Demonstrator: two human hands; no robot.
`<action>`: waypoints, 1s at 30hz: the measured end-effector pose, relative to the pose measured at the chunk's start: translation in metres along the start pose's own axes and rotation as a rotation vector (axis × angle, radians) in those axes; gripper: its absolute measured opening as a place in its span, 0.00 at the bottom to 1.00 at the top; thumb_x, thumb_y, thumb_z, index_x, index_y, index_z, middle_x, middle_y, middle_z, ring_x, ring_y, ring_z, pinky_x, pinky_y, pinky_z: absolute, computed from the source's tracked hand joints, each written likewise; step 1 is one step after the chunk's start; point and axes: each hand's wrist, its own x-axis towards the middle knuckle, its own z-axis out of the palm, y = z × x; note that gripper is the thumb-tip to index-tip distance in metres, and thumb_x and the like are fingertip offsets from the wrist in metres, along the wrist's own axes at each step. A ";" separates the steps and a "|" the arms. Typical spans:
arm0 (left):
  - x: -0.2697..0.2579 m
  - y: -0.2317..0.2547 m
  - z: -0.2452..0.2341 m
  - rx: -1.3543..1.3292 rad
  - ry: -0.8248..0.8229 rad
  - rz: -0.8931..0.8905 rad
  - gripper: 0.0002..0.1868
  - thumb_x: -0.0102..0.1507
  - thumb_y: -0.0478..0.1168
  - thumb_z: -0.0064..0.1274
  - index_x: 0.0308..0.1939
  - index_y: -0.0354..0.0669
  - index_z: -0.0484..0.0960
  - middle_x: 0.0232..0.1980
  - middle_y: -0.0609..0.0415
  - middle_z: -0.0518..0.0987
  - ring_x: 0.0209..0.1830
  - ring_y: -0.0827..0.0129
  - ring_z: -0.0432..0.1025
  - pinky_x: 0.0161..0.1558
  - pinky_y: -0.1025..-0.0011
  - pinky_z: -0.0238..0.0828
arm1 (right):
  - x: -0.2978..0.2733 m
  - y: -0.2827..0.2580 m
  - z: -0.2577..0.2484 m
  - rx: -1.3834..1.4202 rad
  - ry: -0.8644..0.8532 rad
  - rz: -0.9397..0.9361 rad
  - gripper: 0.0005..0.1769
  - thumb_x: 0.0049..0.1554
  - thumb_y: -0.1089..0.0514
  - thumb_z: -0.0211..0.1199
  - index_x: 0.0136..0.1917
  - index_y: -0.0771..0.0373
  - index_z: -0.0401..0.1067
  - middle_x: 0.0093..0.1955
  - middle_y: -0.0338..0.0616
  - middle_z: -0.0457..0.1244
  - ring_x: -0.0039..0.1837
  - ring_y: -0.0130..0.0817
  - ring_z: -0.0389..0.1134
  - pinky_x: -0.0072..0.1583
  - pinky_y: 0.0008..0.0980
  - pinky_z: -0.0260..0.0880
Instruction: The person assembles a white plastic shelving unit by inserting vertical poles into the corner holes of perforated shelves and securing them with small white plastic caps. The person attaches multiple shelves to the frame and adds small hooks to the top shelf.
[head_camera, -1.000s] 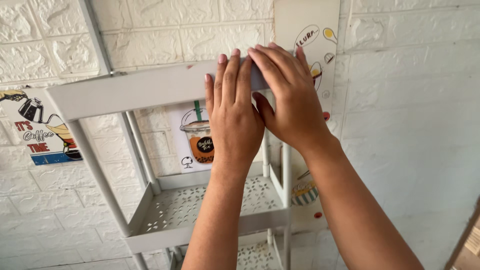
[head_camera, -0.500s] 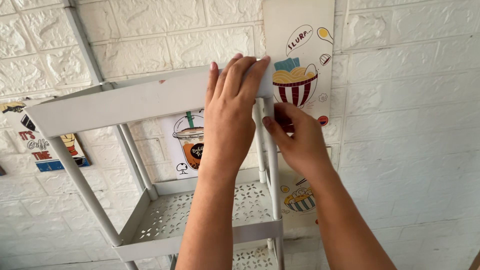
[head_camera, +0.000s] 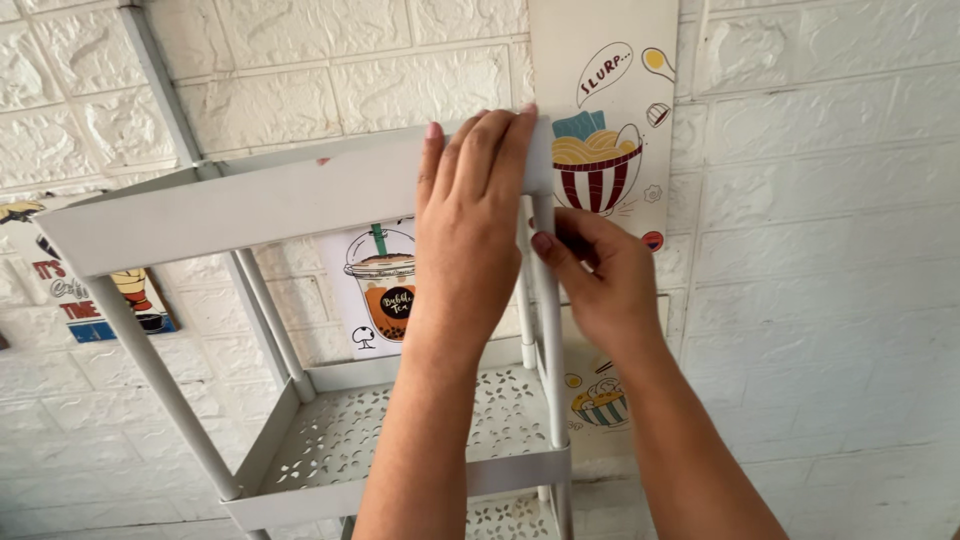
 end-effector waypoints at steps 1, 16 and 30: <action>0.000 0.000 0.000 -0.008 -0.003 0.005 0.33 0.62 0.21 0.45 0.72 0.40 0.69 0.68 0.50 0.71 0.75 0.59 0.64 0.81 0.51 0.48 | 0.001 0.002 -0.001 0.027 -0.008 0.035 0.15 0.61 0.58 0.65 0.58 0.67 0.76 0.43 0.38 0.71 0.45 0.20 0.69 0.48 0.22 0.70; -0.003 0.003 0.000 -0.038 -0.017 -0.006 0.32 0.63 0.22 0.45 0.72 0.40 0.68 0.68 0.49 0.70 0.75 0.57 0.63 0.81 0.50 0.48 | 0.036 -0.023 -0.015 0.007 -0.064 -0.452 0.21 0.69 0.70 0.43 0.72 0.65 0.64 0.67 0.42 0.61 0.60 0.22 0.62 0.60 0.24 0.66; -0.005 0.000 0.004 -0.008 -0.067 0.007 0.34 0.62 0.19 0.43 0.73 0.39 0.67 0.71 0.47 0.69 0.78 0.56 0.61 0.83 0.51 0.45 | 0.039 -0.011 -0.022 -0.041 -0.120 -0.516 0.22 0.69 0.72 0.45 0.75 0.65 0.63 0.72 0.49 0.61 0.70 0.34 0.64 0.70 0.32 0.66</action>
